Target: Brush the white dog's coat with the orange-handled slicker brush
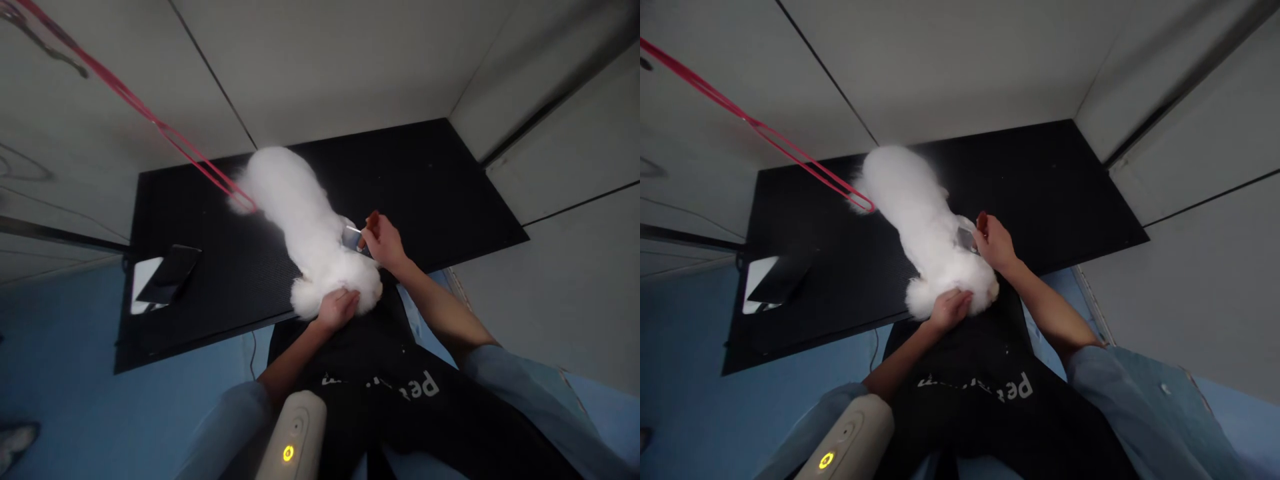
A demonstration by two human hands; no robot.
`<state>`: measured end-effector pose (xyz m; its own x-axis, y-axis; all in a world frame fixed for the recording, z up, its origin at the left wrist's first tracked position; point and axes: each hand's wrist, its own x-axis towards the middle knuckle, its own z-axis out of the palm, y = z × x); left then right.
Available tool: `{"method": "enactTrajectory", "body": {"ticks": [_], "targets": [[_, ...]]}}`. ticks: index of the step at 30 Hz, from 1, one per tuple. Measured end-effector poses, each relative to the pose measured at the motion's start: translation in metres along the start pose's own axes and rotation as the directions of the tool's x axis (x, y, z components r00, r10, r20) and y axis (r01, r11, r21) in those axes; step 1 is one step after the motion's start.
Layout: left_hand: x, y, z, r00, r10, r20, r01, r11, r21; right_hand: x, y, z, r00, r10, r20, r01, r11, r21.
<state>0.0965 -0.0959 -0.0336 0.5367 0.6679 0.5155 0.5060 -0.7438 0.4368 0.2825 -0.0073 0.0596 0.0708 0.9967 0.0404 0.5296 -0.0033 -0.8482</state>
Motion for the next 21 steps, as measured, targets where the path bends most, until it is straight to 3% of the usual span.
{"method": "enactTrajectory", "body": {"ticks": [4,5,8,12,15,19,21], "targets": [[-0.001,-0.002,0.000,1.000,0.007,-0.019,-0.008,1.000,-0.009,-0.005,-0.002,-0.003,0.981,0.008,0.192,-0.001,0.999,-0.038],[-0.001,-0.003,0.000,0.999,0.007,-0.033,-0.007,1.000,-0.013,-0.007,-0.001,-0.004,0.984,0.027,0.174,-0.018,0.998,-0.055],[0.000,-0.005,-0.001,1.000,-0.012,-0.004,0.012,0.999,-0.038,-0.015,0.003,-0.006,0.998,0.052,-0.031,-0.052,0.999,0.001],[0.000,-0.009,-0.001,0.997,-0.049,0.064,0.054,0.996,-0.069,-0.031,0.011,-0.009,0.995,0.101,-0.010,-0.100,0.993,0.066],[0.000,-0.011,-0.001,0.997,-0.032,0.065,0.038,0.995,-0.091,-0.041,0.016,-0.011,0.975,0.146,-0.166,-0.130,0.986,0.104],[0.001,-0.013,-0.003,0.999,-0.007,0.045,0.013,0.991,-0.134,-0.050,0.022,-0.011,0.982,0.145,-0.124,-0.125,0.980,0.152],[0.001,-0.014,-0.004,0.999,-0.011,0.036,0.016,0.987,-0.162,-0.054,0.025,-0.011,0.959,0.190,-0.212,-0.157,0.974,0.163]]}}
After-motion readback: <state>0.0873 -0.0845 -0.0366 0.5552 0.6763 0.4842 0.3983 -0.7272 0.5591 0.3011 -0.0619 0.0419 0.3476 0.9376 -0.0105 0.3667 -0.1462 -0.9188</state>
